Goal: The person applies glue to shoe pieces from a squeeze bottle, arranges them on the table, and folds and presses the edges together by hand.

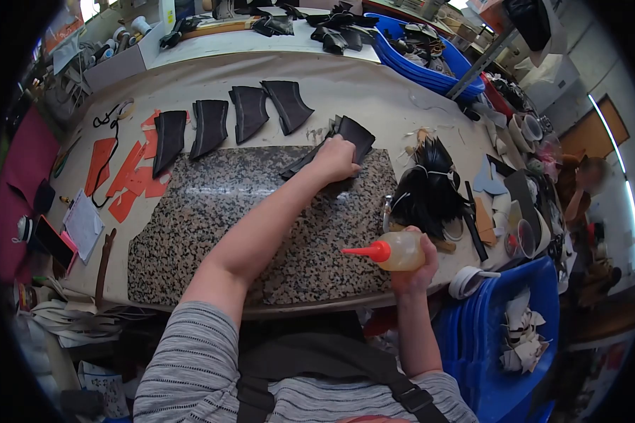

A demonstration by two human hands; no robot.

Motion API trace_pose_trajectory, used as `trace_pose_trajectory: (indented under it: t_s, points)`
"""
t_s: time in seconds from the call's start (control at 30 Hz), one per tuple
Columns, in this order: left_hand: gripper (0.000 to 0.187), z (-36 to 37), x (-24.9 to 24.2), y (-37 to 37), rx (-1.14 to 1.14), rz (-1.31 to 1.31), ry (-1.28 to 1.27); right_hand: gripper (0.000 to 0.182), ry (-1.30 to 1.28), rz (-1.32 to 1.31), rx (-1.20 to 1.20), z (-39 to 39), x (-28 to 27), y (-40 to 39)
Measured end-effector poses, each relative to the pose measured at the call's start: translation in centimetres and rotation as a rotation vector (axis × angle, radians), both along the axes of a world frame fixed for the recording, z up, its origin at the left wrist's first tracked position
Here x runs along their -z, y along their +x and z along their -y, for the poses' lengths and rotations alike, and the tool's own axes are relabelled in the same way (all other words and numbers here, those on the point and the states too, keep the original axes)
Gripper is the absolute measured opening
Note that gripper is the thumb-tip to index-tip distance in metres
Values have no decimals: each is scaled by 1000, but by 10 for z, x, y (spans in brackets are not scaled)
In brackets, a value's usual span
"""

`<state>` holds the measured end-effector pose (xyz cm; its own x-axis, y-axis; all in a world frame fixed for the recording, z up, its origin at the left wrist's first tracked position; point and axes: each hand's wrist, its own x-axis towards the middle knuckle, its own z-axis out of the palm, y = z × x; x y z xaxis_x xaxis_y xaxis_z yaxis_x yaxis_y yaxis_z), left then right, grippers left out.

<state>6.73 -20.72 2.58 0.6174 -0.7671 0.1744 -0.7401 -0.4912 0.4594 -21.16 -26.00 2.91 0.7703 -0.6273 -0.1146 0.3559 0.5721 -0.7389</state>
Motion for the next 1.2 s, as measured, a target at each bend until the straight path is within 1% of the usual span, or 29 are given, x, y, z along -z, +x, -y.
trace_pose_trajectory:
  t_s: [0.07, 0.17, 0.2, 0.23, 0.3, 0.4, 0.5, 0.53, 0.63, 0.73, 0.83, 0.87, 0.93, 0.97, 1.0, 1.07, 1.1, 1.13, 1.17, 1.2]
  points:
    - [38, -20, -20, 0, 322, -269, -15, 38, -3, 26, -29, 8, -7, 1]
    - [32, -25, -8, 10, 365, -194, 52, 38, -29, -1, -176, 22, -7, 14]
    - [22, -20, 3, 19, 294, -344, -53, 37, -34, -14, -231, 27, -5, 23]
    - [16, -20, 8, 26, 268, -414, -121, 37, -44, -18, -268, 29, -5, 33]
    - [17, -17, 35, 50, 322, -439, -189, 37, -63, -28, -342, 27, -9, 56]
    - [20, -21, 27, 47, 441, -248, -130, 38, -67, -21, -455, 24, -22, 89]
    - [21, -21, 21, 37, 148, -755, -209, 46, -191, -101, -442, 30, -18, 115]
    - [20, -21, 15, 35, 85, -842, -201, 54, -247, -157, -441, 36, -14, 119]
    - [23, -13, 6, 32, -125, -966, -147, 54, -185, -244, -427, 42, -12, 126]
    - [19, -5, 28, 41, -153, -904, -179, 53, -131, -198, -451, 42, -6, 130]
    - [16, -14, 41, 50, 81, -679, -286, 60, -267, -283, -559, 42, 2, 137]
    - [18, -15, 41, 55, 26, -552, -422, 64, -303, -339, -615, 42, 2, 136]
    - [23, -19, 23, 64, -85, -289, -683, 67, -330, -362, -631, 39, -4, 136]
    - [22, -22, 16, 80, -40, -193, -735, 68, -341, -373, -640, 38, -5, 135]
    - [22, -27, -7, 87, -107, -224, -787, 69, -332, -385, -653, 38, -4, 136]
    - [21, -38, -52, 104, -139, -104, -837, 72, -318, -406, -677, 40, -5, 136]
    - [21, -46, -83, 103, -134, -57, -867, 72, -314, -410, -681, 40, -7, 137]
    - [19, -51, -104, 110, -123, 77, -855, 73, -309, -415, -686, 39, -8, 137]
    - [20, -66, -137, 97, -97, 117, -796, 74, -302, -422, -690, 39, -9, 136]
    - [20, -75, -154, 98, -2, 227, -793, 74, -280, -401, -685, 39, -9, 136]
